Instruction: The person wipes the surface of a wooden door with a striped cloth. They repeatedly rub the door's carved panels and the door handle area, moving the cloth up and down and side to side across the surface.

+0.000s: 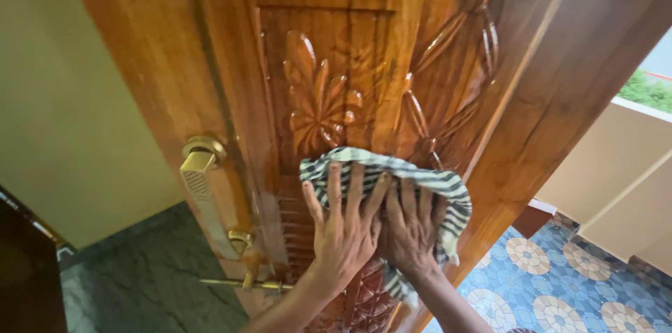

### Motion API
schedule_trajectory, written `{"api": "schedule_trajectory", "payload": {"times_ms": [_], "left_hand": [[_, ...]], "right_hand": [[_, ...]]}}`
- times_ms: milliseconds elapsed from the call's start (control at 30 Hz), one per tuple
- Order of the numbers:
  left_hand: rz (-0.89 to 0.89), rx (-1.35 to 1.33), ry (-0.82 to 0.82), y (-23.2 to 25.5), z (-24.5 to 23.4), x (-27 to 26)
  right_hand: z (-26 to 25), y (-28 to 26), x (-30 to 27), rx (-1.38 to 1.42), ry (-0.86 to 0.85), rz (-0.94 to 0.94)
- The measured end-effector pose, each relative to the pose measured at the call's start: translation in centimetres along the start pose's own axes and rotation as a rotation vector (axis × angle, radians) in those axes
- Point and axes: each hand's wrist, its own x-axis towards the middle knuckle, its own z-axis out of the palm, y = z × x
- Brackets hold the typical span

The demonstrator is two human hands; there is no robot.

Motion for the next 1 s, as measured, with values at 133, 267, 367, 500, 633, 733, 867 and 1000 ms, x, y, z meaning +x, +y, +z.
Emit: {"api": "schedule_trajectory", "payload": {"times_ms": [133, 267, 367, 500, 633, 733, 867, 1000], "left_hand": [[-0.072, -0.127, 0.026, -2.2, 0.9, -3.3], [-0.174, -0.098, -0.107, -4.4, -1.1, -5.0], [-0.174, -0.118, -0.072, -6.4, -2.9, -3.8], [-0.2, -0.11, -0.03, -9.0, -4.7, -1.6], [-0.193, -0.12, -0.013, -11.2, -4.6, -1.7], [-0.174, -0.108, -0.032, -11.8, -3.2, -3.8], [-0.197, -0.138, -0.136, -11.3, -0.4, -8.2], [-0.194, -0.155, -0.242, -10.0, 2.6, -13.0]], "right_hand": [[1.6, -3.3, -1.6, 0.041, -0.173, 0.005], [1.1, -6.1, -1.1, 0.064, -0.184, -0.091], [0.4, -8.2, 2.1, 0.095, -0.156, -0.109], [-0.6, -10.1, 6.8, 0.054, -0.122, -0.136], [0.6, -11.1, 7.3, 0.049, -0.119, -0.165], [4.0, -10.9, 4.9, 0.034, -0.137, -0.243], [6.8, -11.4, -2.4, 0.053, -0.292, -0.266], [8.2, -11.0, -7.6, 0.133, -0.464, -0.263]]}}
